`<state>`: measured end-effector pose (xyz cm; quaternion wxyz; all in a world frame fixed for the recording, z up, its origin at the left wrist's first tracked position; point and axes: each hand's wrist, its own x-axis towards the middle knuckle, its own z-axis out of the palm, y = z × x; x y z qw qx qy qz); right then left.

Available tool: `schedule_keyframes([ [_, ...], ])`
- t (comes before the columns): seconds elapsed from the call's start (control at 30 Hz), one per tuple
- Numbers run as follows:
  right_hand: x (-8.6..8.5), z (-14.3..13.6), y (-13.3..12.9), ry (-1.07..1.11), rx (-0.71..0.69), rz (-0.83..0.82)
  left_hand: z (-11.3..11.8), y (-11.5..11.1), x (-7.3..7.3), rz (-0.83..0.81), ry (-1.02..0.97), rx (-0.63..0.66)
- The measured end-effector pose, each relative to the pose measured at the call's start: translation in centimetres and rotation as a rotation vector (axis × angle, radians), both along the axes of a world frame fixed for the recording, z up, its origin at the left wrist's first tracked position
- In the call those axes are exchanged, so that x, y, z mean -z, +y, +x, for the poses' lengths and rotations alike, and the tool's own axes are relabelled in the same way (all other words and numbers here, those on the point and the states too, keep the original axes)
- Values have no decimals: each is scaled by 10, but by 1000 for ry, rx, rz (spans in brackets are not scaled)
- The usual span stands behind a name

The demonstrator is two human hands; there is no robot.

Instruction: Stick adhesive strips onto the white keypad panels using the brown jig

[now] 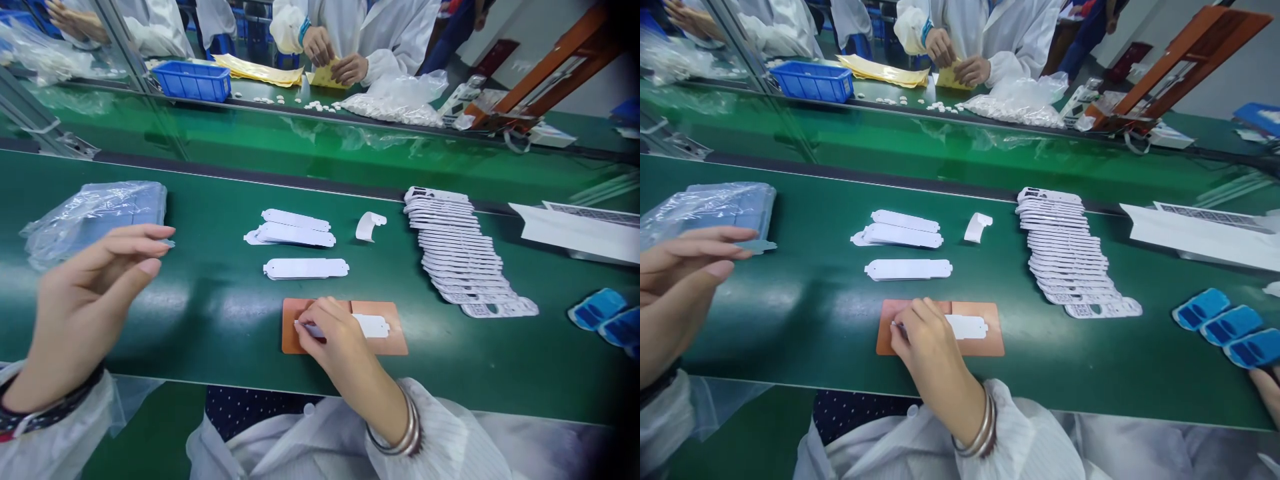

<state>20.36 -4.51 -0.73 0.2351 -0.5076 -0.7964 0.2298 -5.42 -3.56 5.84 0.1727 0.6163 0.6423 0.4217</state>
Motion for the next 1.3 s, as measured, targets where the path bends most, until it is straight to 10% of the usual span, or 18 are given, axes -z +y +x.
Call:
schedule_keyframes([
  [0.33,2,3,-7,204,75,-24,42,-4,18,-195,-251,375],
  [0.87,13,-13,-15,119,168,155,50,-5,39,-312,-344,438],
  [1.3,19,-13,-23,-20,304,205,84,-11,47,-775,289,581],
])
